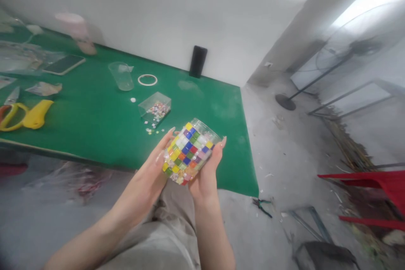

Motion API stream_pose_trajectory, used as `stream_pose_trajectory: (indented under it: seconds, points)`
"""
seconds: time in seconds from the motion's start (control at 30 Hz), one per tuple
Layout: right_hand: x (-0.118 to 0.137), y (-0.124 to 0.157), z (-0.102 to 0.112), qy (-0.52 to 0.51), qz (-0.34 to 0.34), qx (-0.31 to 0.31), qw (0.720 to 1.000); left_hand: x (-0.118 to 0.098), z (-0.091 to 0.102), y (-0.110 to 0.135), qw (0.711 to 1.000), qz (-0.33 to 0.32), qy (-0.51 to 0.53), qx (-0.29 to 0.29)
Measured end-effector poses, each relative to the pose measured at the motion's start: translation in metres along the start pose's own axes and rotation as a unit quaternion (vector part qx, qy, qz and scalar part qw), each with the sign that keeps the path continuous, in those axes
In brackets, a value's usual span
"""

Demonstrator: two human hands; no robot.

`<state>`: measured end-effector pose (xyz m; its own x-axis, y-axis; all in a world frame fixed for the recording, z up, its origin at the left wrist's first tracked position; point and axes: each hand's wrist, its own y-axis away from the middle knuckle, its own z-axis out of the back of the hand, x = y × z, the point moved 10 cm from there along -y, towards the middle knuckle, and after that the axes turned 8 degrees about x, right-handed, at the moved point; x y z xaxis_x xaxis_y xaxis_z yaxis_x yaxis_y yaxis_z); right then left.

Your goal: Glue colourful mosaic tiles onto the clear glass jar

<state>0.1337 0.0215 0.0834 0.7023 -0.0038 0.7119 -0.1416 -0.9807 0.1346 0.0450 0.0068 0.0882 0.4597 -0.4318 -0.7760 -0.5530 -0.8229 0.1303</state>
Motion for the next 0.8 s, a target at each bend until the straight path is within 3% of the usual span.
stream_pose_trajectory:
  seconds: [0.27,0.8]
  points:
    - [-0.0009,-0.0011,0.0051,0.011,0.002,-0.031,0.999,0.001,0.0036,-0.0008,0.999,0.003,-0.051,-0.005]
    - [-0.0017,-0.0037,0.0052,0.011,-0.002,-0.017,1.0,-0.0026,-0.0004,-0.0007,0.998,-0.018,-0.059,0.007]
